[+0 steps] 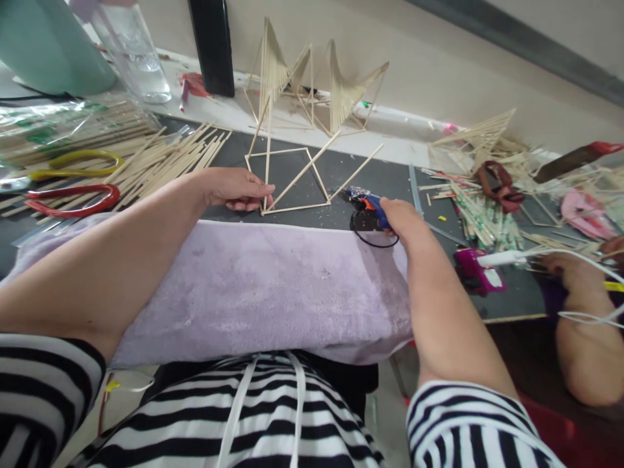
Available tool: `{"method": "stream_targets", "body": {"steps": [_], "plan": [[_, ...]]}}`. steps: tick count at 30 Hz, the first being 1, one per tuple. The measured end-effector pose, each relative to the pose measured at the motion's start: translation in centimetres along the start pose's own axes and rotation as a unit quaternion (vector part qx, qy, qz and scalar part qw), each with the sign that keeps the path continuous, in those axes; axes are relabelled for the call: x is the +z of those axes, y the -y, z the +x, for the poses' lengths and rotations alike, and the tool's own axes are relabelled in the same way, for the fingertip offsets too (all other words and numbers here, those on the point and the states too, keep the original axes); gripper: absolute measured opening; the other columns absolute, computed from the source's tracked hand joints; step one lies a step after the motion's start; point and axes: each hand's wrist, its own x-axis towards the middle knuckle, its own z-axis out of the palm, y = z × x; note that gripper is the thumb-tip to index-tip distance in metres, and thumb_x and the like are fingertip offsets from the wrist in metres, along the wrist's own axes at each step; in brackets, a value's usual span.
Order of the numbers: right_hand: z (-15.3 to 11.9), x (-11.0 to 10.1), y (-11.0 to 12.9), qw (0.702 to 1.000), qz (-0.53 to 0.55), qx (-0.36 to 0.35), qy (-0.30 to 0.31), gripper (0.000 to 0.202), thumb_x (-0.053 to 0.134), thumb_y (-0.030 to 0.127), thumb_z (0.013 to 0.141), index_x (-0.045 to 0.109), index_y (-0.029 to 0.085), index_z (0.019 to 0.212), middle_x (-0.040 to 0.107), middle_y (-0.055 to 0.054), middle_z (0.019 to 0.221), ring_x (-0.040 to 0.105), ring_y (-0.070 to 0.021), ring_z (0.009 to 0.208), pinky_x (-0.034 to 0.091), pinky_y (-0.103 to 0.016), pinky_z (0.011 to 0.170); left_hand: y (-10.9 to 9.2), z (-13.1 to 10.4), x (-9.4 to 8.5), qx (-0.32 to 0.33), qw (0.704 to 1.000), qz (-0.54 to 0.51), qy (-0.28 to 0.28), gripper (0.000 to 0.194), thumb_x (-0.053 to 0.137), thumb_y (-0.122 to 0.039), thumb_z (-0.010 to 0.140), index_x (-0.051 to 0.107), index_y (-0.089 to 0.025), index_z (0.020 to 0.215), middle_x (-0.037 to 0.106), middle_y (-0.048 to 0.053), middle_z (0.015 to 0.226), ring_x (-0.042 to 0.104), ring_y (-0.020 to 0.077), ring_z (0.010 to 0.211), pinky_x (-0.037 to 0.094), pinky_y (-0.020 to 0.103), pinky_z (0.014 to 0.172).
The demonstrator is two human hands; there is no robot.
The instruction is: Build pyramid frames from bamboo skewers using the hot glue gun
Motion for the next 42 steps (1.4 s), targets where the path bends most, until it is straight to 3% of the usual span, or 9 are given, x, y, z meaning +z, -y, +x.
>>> {"method": "stream_targets", "body": {"steps": [2,4,7,10,13,16,23,31,42], "plan": [[-0.7,-0.7,1.1,0.999,-0.042,0.026,0.007,0.039,0.041,0.038,0.093,0.065,0.014,0.074,0.067,-0.019,0.075,0.066,-0.0266,0.068,0.048,-0.042,0.066,0.1,0.1,-0.1,0.005,1.000,-0.003,0.004,0.046,0.057,-0.059,0.083,0.068,-0.016,0.095,0.049,0.001,0.061,0.036,0.0067,0.046,0.020,0.025,0.046],[-2.3,-1.5,2.7,0.992,-0.116,0.029,-0.041,0.031,0.052,0.043,0.086,0.067,0.016,0.084,0.069,-0.021,0.091,0.066,-0.0349,0.088,0.047,-0.050,0.076,0.2,0.1,-0.1,0.010,1.000,-0.012,0.009,0.045,0.059,-0.058,0.082,0.068,-0.016,0.094,0.050,0.001,0.061,0.036,0.0066,0.045,0.020,0.025,0.046],[-5.4,-1.6,6.2,0.993,-0.010,-0.088,-0.073,0.023,0.054,0.037,0.086,0.067,0.018,0.086,0.069,-0.014,0.086,0.065,-0.0284,0.087,0.048,-0.045,0.080,0.2,0.2,-0.1,0.009,1.000,-0.025,0.009,0.044,0.058,-0.058,0.082,0.069,-0.016,0.091,0.049,0.000,0.060,0.037,0.0063,0.044,0.020,0.025,0.045],[-7.3,0.4,10.1,0.957,0.221,-0.186,0.026,0.017,0.059,0.032,0.083,0.064,0.021,0.095,0.068,-0.004,0.083,0.062,-0.0170,0.073,0.051,-0.034,0.070,0.2,0.1,-0.1,0.004,1.000,-0.030,0.004,0.042,0.059,-0.057,0.082,0.068,-0.016,0.089,0.050,0.000,0.059,0.037,0.0062,0.044,0.020,0.024,0.044],[-7.2,3.2,13.1,0.906,0.370,-0.153,0.138,0.023,0.060,0.027,0.082,0.057,0.022,0.105,0.062,0.001,0.074,0.055,-0.0107,0.057,0.044,-0.024,0.050,0.2,0.0,-0.1,0.002,0.999,-0.035,0.006,0.038,0.064,-0.054,0.079,0.069,-0.017,0.088,0.050,0.000,0.058,0.038,0.0062,0.043,0.021,0.024,0.044],[-6.4,5.1,14.8,0.870,0.439,-0.131,0.182,0.017,0.060,0.025,0.083,0.055,0.021,0.098,0.057,0.003,0.069,0.050,-0.0084,0.052,0.037,-0.020,0.040,0.3,0.0,-0.2,0.001,0.999,-0.042,0.011,0.036,0.066,-0.052,0.078,0.069,-0.018,0.089,0.050,-0.001,0.057,0.038,0.0061,0.043,0.021,0.023,0.044],[-6.3,5.9,15.4,0.830,0.499,-0.169,0.184,0.016,0.066,0.031,0.082,0.056,0.022,0.089,0.053,0.004,0.066,0.046,-0.0071,0.049,0.034,-0.020,0.038,0.1,0.0,-0.2,0.009,0.999,-0.027,0.029,0.030,0.070,-0.044,0.079,0.062,-0.016,0.085,0.052,-0.001,0.058,0.040,0.0045,0.043,0.021,0.022,0.045],[-5.7,6.5,15.9,0.862,0.455,-0.176,0.139,0.015,0.064,0.034,0.084,0.057,0.020,0.085,0.059,0.002,0.065,0.046,-0.0059,0.046,0.035,-0.020,0.042,0.1,-0.3,-0.7,0.007,0.998,-0.022,0.056,0.021,0.075,-0.030,0.070,0.061,-0.018,0.079,0.055,0.000,0.060,0.045,0.0074,0.046,0.026,0.023,0.046],[-6.3,6.3,16.0,0.878,0.424,-0.191,0.114,0.013,0.058,0.032,0.086,0.058,0.020,0.081,0.057,0.003,0.057,0.048,-0.0076,0.047,0.036,-0.020,0.044,-0.3,-0.2,-0.6,-0.008,0.996,0.073,0.044,0.027,0.079,-0.029,0.065,0.059,-0.018,0.079,0.047,-0.003,0.058,0.040,0.0055,0.046,0.020,0.022,0.049]]}}
